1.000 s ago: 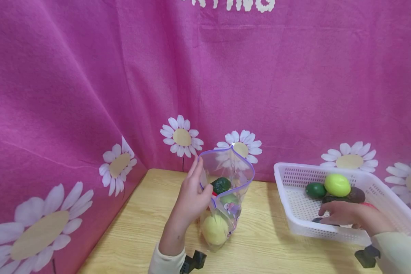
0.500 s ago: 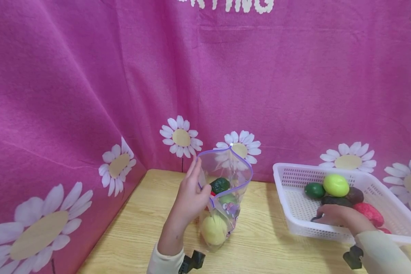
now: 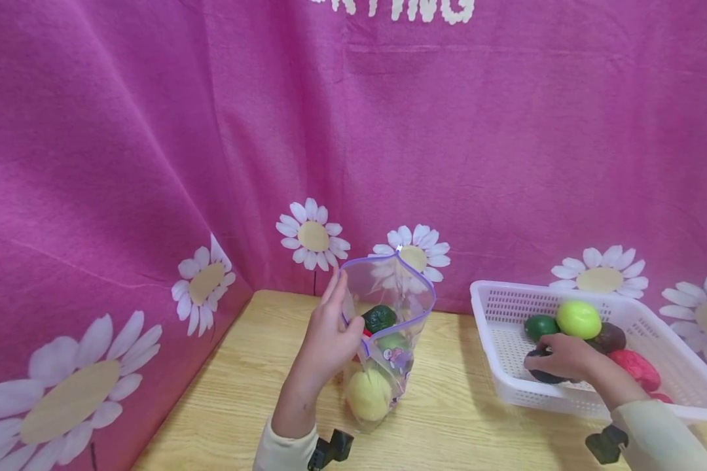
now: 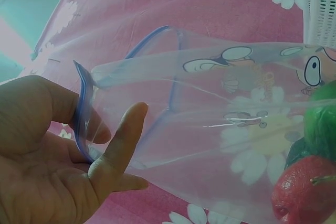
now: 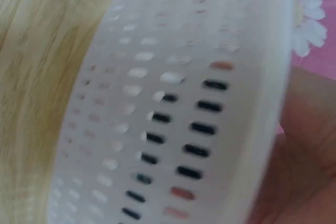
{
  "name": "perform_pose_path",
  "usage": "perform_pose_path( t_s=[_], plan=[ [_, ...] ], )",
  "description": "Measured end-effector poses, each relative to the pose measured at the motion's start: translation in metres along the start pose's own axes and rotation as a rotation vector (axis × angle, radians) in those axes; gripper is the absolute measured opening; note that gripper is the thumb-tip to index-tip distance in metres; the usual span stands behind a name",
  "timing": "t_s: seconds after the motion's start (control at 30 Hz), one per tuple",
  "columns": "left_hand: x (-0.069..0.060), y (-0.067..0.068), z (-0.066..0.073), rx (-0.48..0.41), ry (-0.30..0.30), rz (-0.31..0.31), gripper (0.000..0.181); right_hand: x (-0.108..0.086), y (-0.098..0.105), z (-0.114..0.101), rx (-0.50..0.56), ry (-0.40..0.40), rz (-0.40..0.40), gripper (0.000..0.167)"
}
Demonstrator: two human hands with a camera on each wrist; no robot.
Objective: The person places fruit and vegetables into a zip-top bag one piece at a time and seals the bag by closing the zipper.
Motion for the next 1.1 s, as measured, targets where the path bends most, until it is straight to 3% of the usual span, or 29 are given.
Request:
perform_pose_path(
  t_s=[0.1,0.33,0.67,0.9,1.1],
  plan=[
    [-0.001,0.0,0.0,-0.006,-0.003,-0.004,0.078,0.0,0.006,-0.008,-0.057,0.085,0.091,0.035],
    [-0.002,0.0,0.001,-0.009,-0.005,-0.002,0.078,-0.003,0.018,-0.04,-0.078,0.186,0.278,0.036],
    [-0.002,0.001,0.001,-0.015,-0.003,-0.005,0.079,-0.013,0.048,-0.121,-0.056,0.375,0.549,0.045],
    [-0.001,0.003,0.002,-0.005,0.003,0.005,0.078,-0.016,0.064,-0.179,0.02,0.451,0.629,0.048],
    [-0.002,-0.001,0.003,-0.012,-0.01,-0.013,0.077,-0.008,0.063,-0.216,0.081,0.624,0.635,0.053]
  ],
)
Point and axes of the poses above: each hand's wrist, its own x-axis towards the middle knuckle, its own y-axis out of the back of the hand, z = x × y, the point moved 2 cm from there along x, towards the middle knuckle, and after that the axes turned 10 degrees about y, right-handed, at the moved point
